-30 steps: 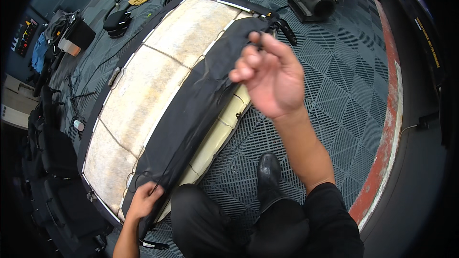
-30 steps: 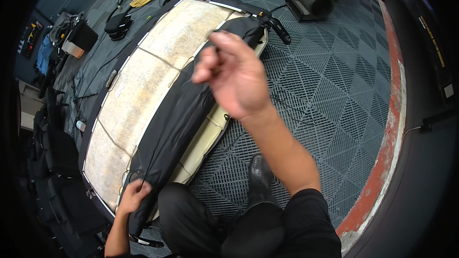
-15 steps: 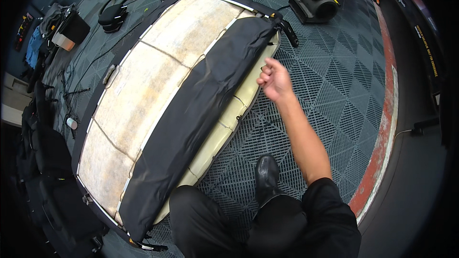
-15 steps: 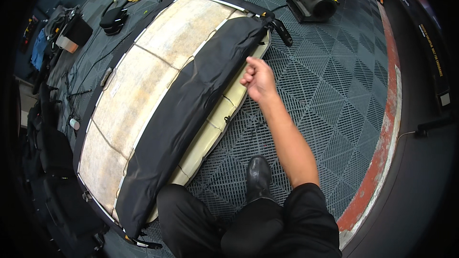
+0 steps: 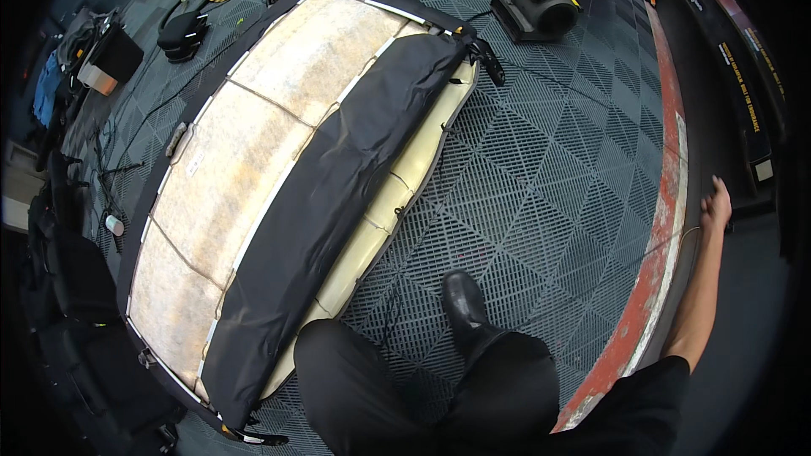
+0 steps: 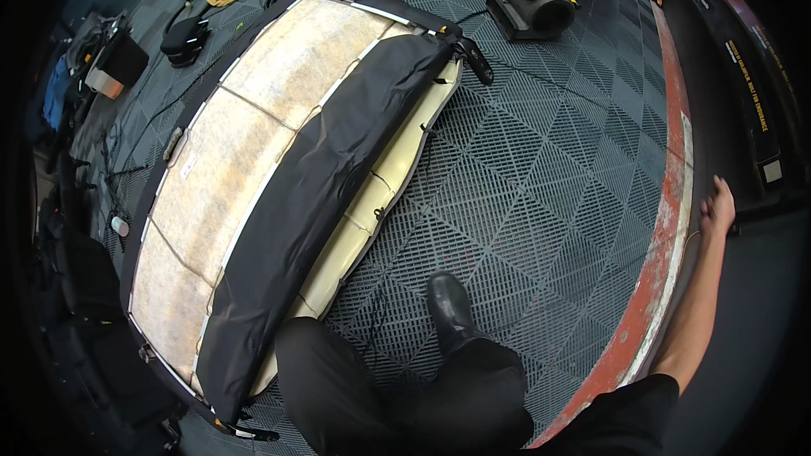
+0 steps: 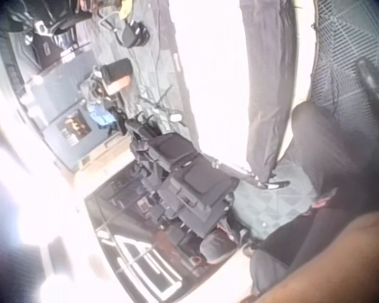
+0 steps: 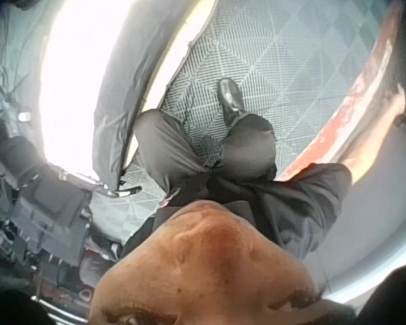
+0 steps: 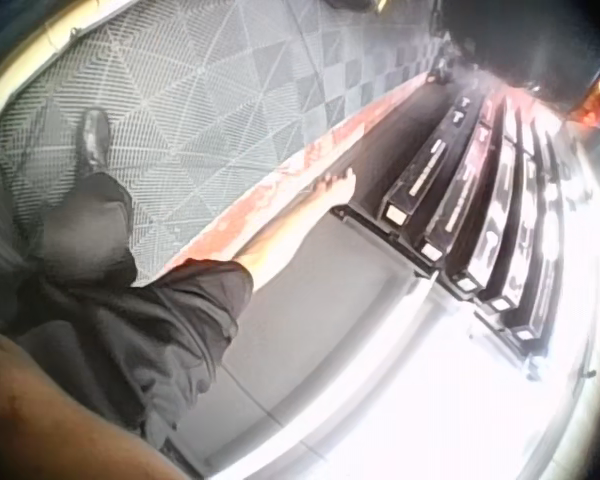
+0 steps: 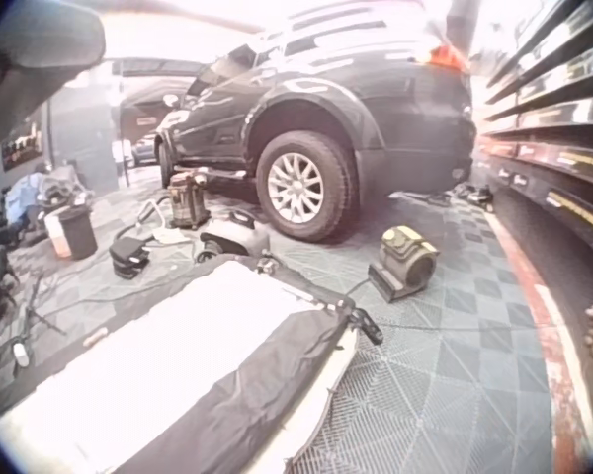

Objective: The person removes the outer fabric cover from a car seat's foam base by unfastening elastic loops and then picks up a separate black seat cover.

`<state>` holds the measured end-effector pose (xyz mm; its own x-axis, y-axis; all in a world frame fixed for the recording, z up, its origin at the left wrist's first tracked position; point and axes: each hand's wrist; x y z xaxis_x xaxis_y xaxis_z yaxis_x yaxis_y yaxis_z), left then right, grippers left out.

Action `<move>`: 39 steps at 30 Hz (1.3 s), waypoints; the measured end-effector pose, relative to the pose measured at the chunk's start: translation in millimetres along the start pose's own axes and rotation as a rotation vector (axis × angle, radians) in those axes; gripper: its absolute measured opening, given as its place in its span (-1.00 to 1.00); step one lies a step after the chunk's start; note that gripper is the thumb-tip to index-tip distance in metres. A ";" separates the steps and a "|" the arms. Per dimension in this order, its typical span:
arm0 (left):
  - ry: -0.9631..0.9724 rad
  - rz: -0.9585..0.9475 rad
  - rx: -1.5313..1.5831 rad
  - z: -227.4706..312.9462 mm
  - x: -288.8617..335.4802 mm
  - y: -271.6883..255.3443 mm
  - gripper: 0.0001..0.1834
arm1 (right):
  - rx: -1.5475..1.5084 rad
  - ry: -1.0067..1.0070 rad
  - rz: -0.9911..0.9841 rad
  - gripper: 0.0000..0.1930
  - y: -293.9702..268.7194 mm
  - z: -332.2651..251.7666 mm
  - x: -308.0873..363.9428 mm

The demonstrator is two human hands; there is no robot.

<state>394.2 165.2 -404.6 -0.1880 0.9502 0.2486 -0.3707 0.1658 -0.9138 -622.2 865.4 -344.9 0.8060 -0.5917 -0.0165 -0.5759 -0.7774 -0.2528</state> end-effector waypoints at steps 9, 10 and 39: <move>-0.108 0.104 0.189 10.9 -2.3 -19.6 -0.56 | 1.337 -0.286 0.100 -0.47 -44.7 52.7 67.7; -0.138 0.111 0.206 6.2 3.9 -26.4 -0.56 | 1.368 -0.328 -0.019 -0.45 -48.5 39.6 73.4; -0.061 0.113 0.740 344.4 -68.6 -295.9 -0.63 | 1.242 -0.101 -0.493 -0.73 -199.9 -398.5 -105.8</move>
<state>203.6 -39.9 -40.6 -0.3031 0.9310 0.2032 -0.8571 -0.1731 -0.4853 -646.8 998.5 92.8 0.9299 -0.2473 0.2724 0.2369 -0.1641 -0.9576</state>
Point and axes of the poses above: each hand's wrist, its own x-axis away from the middle knuckle, its own y-axis out of the palm, z = x × y, and after that the axes turned 10 degrees about x, right-handed
